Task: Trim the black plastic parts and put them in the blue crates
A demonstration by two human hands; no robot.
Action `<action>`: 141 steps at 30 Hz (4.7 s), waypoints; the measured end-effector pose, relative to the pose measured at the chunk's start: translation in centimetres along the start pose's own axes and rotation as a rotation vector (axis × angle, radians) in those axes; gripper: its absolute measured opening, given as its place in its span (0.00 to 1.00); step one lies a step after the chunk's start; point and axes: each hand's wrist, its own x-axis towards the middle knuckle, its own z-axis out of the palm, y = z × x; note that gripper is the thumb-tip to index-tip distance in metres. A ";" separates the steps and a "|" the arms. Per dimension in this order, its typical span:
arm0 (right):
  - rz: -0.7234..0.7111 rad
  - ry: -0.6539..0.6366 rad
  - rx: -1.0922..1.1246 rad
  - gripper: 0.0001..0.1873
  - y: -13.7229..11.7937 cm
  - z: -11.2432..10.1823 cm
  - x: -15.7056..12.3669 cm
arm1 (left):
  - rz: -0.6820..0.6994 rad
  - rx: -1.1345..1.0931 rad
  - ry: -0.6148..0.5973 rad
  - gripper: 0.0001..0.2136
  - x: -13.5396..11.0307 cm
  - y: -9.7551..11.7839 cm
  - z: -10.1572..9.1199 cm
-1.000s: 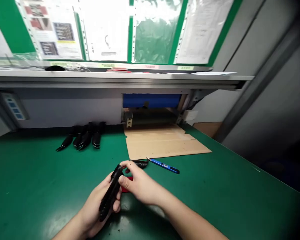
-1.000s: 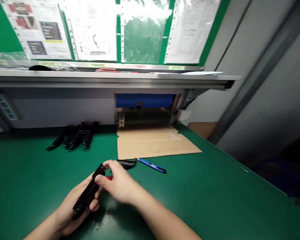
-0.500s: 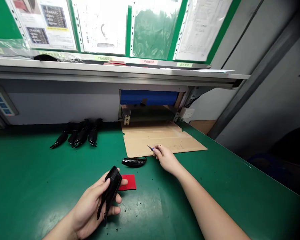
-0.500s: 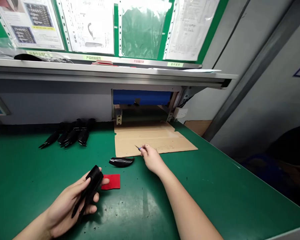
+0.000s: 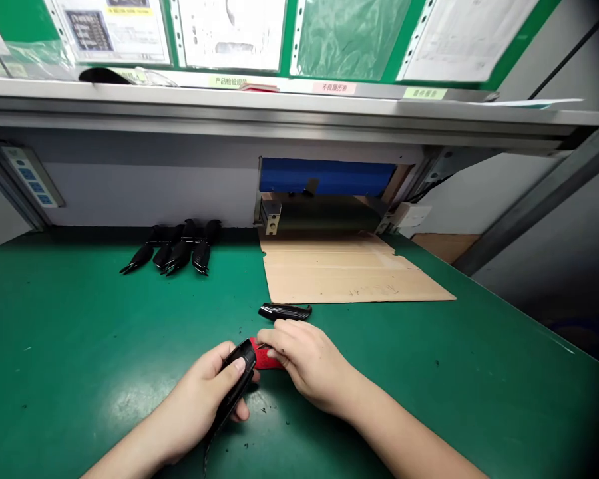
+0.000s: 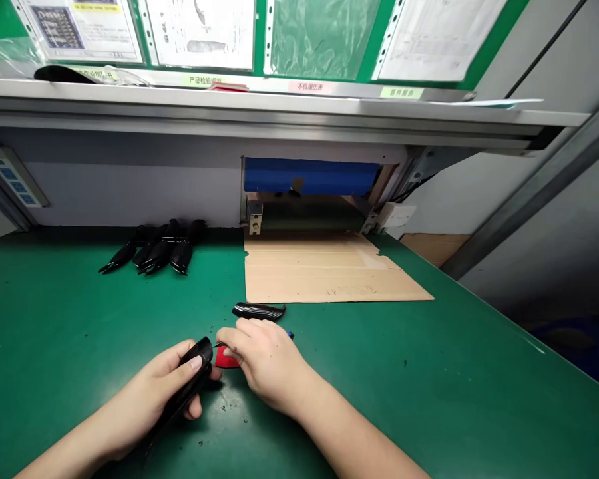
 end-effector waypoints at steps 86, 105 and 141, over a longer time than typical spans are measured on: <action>-0.029 0.021 0.414 0.14 -1.3 0.5 0.2 | 0.037 -0.171 -0.147 0.12 -0.6 0.7 -0.7; -0.159 0.079 0.298 0.19 -0.6 0.1 -0.1 | -0.048 -0.226 -0.270 0.11 -0.4 0.6 -1.4; 0.090 -0.344 -0.084 0.19 -1.4 0.8 -0.1 | 0.144 0.829 -0.101 0.13 -2.1 1.5 -0.7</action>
